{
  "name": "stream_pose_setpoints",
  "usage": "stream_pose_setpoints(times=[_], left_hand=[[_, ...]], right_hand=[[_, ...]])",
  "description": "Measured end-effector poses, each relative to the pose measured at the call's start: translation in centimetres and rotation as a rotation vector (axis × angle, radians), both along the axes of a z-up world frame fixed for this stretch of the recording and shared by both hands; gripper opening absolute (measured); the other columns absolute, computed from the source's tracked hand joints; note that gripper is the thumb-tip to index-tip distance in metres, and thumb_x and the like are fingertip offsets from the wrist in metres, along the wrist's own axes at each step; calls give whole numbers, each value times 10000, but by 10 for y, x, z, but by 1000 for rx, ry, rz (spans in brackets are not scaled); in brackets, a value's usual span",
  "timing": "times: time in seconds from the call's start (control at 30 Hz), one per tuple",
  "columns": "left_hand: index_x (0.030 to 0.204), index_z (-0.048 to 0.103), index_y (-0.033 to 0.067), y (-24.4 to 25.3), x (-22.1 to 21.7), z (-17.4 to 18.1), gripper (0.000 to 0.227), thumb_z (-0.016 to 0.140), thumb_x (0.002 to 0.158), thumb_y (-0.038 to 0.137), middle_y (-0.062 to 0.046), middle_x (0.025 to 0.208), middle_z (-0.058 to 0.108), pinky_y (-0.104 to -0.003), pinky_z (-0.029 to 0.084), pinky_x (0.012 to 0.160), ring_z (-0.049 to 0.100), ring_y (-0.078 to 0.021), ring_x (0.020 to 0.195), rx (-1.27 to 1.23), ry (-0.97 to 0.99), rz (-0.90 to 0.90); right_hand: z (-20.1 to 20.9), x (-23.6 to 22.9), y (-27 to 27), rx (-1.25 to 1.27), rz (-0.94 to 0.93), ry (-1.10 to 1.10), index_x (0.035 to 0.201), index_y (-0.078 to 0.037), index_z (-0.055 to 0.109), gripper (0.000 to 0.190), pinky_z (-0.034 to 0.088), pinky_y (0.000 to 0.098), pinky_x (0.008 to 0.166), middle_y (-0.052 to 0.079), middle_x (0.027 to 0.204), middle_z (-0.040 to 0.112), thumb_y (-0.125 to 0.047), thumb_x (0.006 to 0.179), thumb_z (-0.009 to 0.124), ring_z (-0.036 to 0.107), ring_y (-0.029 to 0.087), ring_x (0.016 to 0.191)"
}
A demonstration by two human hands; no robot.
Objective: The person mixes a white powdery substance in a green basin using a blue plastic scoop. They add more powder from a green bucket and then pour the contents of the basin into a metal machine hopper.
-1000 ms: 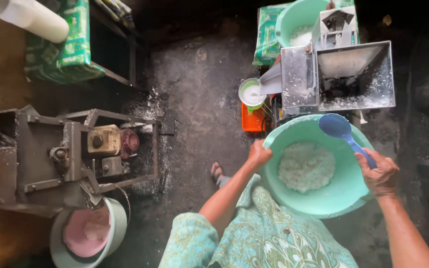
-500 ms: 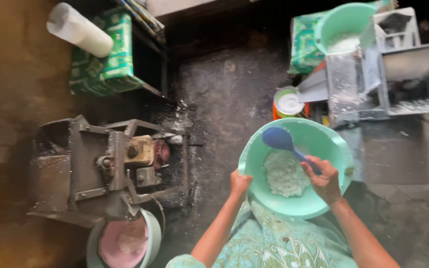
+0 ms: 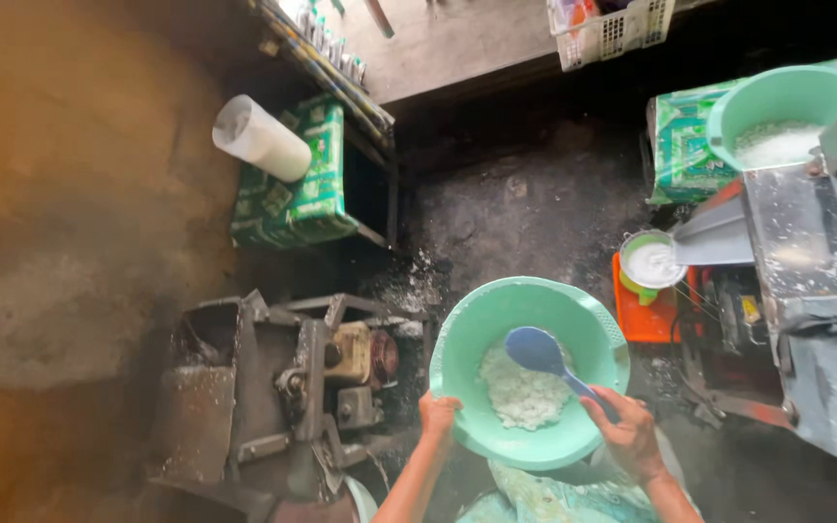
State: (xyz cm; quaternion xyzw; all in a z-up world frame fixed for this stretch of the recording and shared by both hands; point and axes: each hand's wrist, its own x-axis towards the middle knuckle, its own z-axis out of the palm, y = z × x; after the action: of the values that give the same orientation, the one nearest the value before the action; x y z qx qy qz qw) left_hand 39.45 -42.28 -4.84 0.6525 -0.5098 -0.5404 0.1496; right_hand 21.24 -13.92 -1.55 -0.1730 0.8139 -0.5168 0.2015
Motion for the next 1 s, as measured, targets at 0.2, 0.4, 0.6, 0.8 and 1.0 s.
stream_pose_setpoints(times=[0.2, 0.4, 0.6, 0.8, 1.0], left_hand=[[851, 743, 31, -44, -50, -50, 404, 788, 455, -34, -35, 736, 654, -373, 456, 484, 569, -187, 601, -96, -88, 18], [1005, 686, -8, -56, -118, -24, 464, 686, 579, -189, -73, 893, 670, -370, 478, 566, 601, -226, 721, -3, 137, 133], [1150, 596, -60, -96, -175, -42, 695, 776, 494, -203, -195, 995, 620, -501, 519, 750, 685, -314, 917, -37, 122, 182], [1167, 543, -108, -189, -270, -78, 751, 821, 477, -203, -265, 1009, 607, -551, 532, 761, 705, -411, 893, -7, 137, 177], [1250, 492, -100, -258, -363, -45, 815, 779, 495, -210, -215, 1078, 551, -515, 481, 814, 657, -328, 999, 21, 123, 40]], right_hand=[[-57, -50, 5, 168, -8, -206, 1162, -246, 628, 252, 490, 327, 823, -32, 801, 683, -352, 947, 550, 677, 142, 844], [-36, -121, -11, 267, 43, -181, 1178, -233, 513, 277, 439, 488, 700, 112, 883, 707, -425, 990, 445, 698, 412, 869], [-17, -147, -10, 215, -277, -131, 1220, -224, 579, 258, 550, 546, 830, 176, 974, 750, -358, 1001, 552, 708, 413, 957], [-115, -121, 21, 300, -647, -215, 1255, -186, 635, 275, 550, 518, 819, 194, 931, 735, -286, 1000, 602, 692, 428, 949], [-158, -22, -14, 428, -1107, -532, 1174, -165, 710, 267, 543, 465, 678, 145, 693, 680, -347, 1025, 584, 700, 331, 729]])
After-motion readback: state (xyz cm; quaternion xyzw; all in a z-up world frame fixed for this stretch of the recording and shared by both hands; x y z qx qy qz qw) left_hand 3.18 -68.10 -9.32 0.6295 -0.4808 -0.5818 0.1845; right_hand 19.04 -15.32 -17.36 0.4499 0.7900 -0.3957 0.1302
